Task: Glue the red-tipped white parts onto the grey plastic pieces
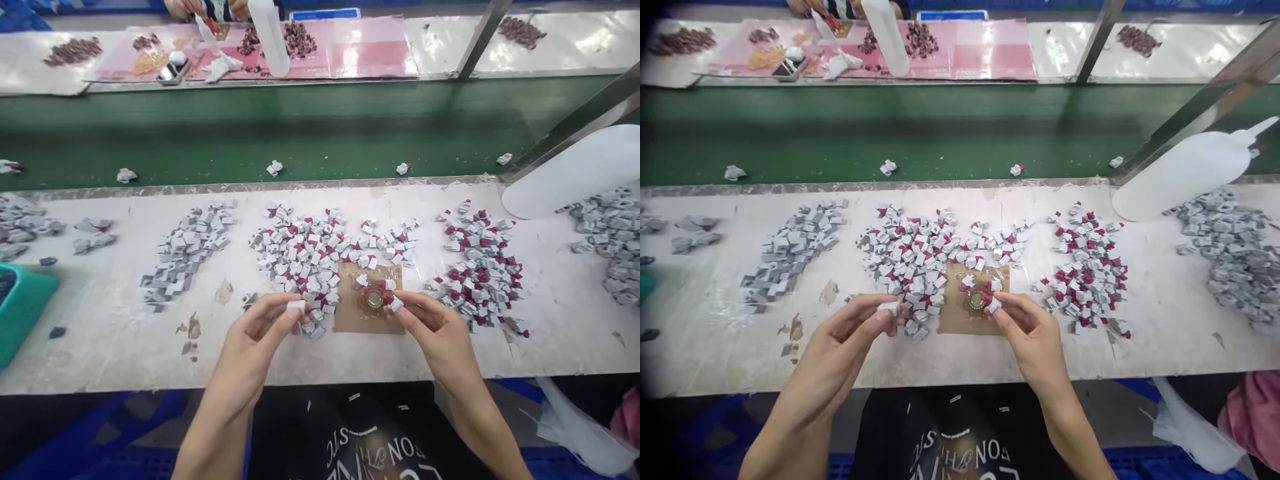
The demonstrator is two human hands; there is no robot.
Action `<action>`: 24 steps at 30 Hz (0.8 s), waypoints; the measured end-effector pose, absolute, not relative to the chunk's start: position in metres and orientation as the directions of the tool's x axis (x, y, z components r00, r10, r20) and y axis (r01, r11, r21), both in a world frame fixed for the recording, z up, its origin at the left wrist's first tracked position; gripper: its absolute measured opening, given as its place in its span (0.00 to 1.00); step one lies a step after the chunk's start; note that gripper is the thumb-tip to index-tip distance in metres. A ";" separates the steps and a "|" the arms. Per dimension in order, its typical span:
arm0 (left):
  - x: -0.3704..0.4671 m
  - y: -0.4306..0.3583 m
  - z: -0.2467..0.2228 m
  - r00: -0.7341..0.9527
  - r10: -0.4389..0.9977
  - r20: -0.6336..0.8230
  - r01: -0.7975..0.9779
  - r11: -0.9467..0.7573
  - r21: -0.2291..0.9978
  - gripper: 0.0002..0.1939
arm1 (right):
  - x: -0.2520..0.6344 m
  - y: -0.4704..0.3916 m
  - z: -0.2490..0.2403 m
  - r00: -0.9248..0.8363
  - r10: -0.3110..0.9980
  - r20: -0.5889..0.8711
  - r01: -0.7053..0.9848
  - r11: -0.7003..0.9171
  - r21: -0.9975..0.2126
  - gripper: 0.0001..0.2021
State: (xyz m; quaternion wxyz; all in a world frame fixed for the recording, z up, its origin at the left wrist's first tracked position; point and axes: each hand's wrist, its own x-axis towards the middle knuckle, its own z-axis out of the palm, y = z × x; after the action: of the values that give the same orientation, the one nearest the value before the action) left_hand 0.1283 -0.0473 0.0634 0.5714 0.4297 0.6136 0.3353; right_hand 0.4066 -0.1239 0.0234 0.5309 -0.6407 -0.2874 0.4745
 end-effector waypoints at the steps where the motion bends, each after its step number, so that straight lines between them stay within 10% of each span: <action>1: 0.131 -0.047 0.062 0.037 0.916 -0.400 0.170 0.389 0.906 0.19 | 0.407 -0.124 0.023 0.382 0.883 -0.272 -0.092 -0.256 -0.962 0.15; 15: 0.142 -0.011 0.060 0.276 0.816 -0.508 0.181 0.475 0.861 0.18 | 0.392 -0.126 0.034 0.358 0.933 -0.032 0.349 -0.166 -0.922 0.09; 24: 0.164 -0.004 0.065 0.383 0.829 -0.407 0.139 0.384 0.913 0.09 | 0.388 -0.115 0.048 0.472 0.860 -0.191 -0.151 -0.135 -0.979 0.08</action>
State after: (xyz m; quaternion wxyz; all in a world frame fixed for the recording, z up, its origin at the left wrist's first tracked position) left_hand 0.1636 -0.0043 0.0652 0.6706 0.4918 0.4922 0.2571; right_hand 0.3883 -0.1146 0.0481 0.5925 -0.6206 -0.2858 0.4268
